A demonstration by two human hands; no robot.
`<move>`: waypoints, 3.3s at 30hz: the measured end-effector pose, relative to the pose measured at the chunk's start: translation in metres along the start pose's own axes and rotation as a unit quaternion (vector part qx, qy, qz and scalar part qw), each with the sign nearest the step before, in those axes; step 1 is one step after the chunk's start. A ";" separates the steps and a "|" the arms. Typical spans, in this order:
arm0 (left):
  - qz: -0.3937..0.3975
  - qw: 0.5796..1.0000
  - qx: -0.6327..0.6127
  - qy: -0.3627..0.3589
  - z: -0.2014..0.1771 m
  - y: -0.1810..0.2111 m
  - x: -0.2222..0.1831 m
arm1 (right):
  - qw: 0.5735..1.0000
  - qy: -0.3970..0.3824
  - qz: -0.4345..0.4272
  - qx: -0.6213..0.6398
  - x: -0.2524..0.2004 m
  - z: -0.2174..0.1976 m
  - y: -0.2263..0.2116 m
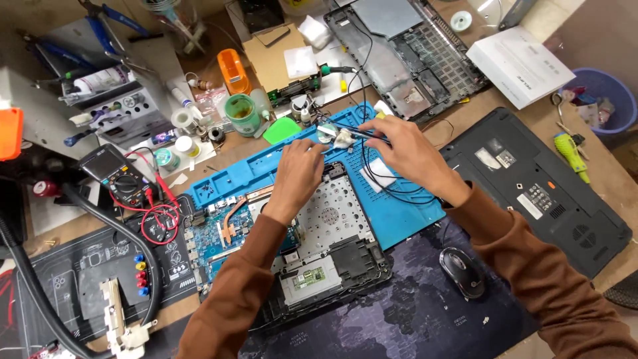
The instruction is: Repairing a laptop by connecting internal ribbon cables and components to the motherboard
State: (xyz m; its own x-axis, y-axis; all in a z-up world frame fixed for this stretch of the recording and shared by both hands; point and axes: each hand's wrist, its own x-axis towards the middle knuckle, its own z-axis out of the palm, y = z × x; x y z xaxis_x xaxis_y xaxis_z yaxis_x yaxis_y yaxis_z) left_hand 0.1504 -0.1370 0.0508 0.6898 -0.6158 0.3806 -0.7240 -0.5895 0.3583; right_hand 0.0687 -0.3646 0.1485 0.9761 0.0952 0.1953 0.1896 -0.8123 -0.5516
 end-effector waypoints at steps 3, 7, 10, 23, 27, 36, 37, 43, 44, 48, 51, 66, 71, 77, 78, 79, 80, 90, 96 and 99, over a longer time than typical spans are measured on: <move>-0.016 0.998 0.016 -0.060 0.011 0.001 0.010 | 0.999 -0.022 0.041 0.026 0.001 -0.002 -0.017; -0.021 0.995 0.009 -0.093 0.003 0.021 0.017 | 0.998 -0.024 0.052 -0.030 0.013 0.024 0.026; 0.022 0.995 0.036 -0.094 0.013 0.023 0.017 | 0.994 0.002 0.054 -0.099 0.015 0.030 0.045; 0.038 0.992 0.091 -0.074 0.040 0.009 0.001 | 0.978 -0.052 0.126 -0.159 0.027 0.032 0.039; 0.031 0.992 0.096 -0.071 0.046 0.007 0.001 | 0.983 -0.078 0.137 -0.092 0.028 0.024 0.029; 0.026 0.994 0.075 -0.072 0.041 0.007 -0.004 | 0.993 -0.041 0.102 -0.049 0.021 0.019 0.026; 0.026 0.994 0.075 -0.072 0.034 0.009 -0.003 | 0.993 -0.041 0.102 -0.049 0.019 0.019 0.029; 0.021 0.996 0.059 -0.067 0.021 0.001 -0.015 | 0.996 0.025 0.060 -0.060 0.006 0.019 0.022; 0.019 0.997 0.057 -0.057 0.017 -0.001 -0.018 | 0.996 0.039 0.058 -0.053 0.003 0.016 0.017; -0.006 1.000 -0.002 -0.031 -0.009 -0.003 -0.029 | 0.997 0.069 0.020 -0.039 -0.002 0.001 -0.003; -0.082 0.974 -0.212 -0.004 -0.049 0.017 -0.035 | 0.992 0.035 0.031 0.113 -0.001 -0.010 -0.020; -0.264 0.766 -0.577 0.103 -0.103 0.034 -0.110 | 0.954 -0.118 0.028 0.273 -0.011 0.024 -0.104; -0.288 0.755 -0.565 0.167 -0.122 0.038 -0.138 | 0.954 -0.135 0.027 0.267 -0.018 0.038 -0.121; -0.293 0.764 -0.541 0.193 -0.133 0.040 -0.160 | 0.944 -0.180 0.016 0.275 -0.022 0.051 -0.140; -0.296 0.767 -0.536 0.195 -0.136 0.040 -0.162 | 0.942 -0.185 0.011 0.278 -0.022 0.054 -0.140; -0.296 0.766 -0.536 0.195 -0.136 0.040 -0.164 | 0.942 -0.187 0.011 0.278 -0.022 0.055 -0.142; -0.293 0.769 -0.534 0.195 -0.136 0.040 -0.166 | 0.941 -0.192 0.011 0.278 -0.022 0.055 -0.144; -0.268 0.794 -0.511 0.192 -0.129 0.038 -0.173 | 0.938 -0.211 0.005 0.274 -0.020 0.062 -0.146; -0.269 0.822 -0.473 0.171 -0.132 0.038 -0.173 | 0.941 -0.210 0.001 0.267 -0.017 0.061 -0.145; -0.259 0.838 -0.447 0.175 -0.139 0.038 -0.175 | 0.944 -0.213 0.001 0.252 -0.013 0.054 -0.143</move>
State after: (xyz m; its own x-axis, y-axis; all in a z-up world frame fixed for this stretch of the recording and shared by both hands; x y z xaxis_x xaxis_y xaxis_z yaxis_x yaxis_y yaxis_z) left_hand 0.0019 0.0210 0.1168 0.9825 -0.1143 0.1471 -0.1488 -0.0061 0.9889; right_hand 0.0347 -0.2190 0.1808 0.9102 0.4039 -0.0916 0.1083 -0.4457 -0.8886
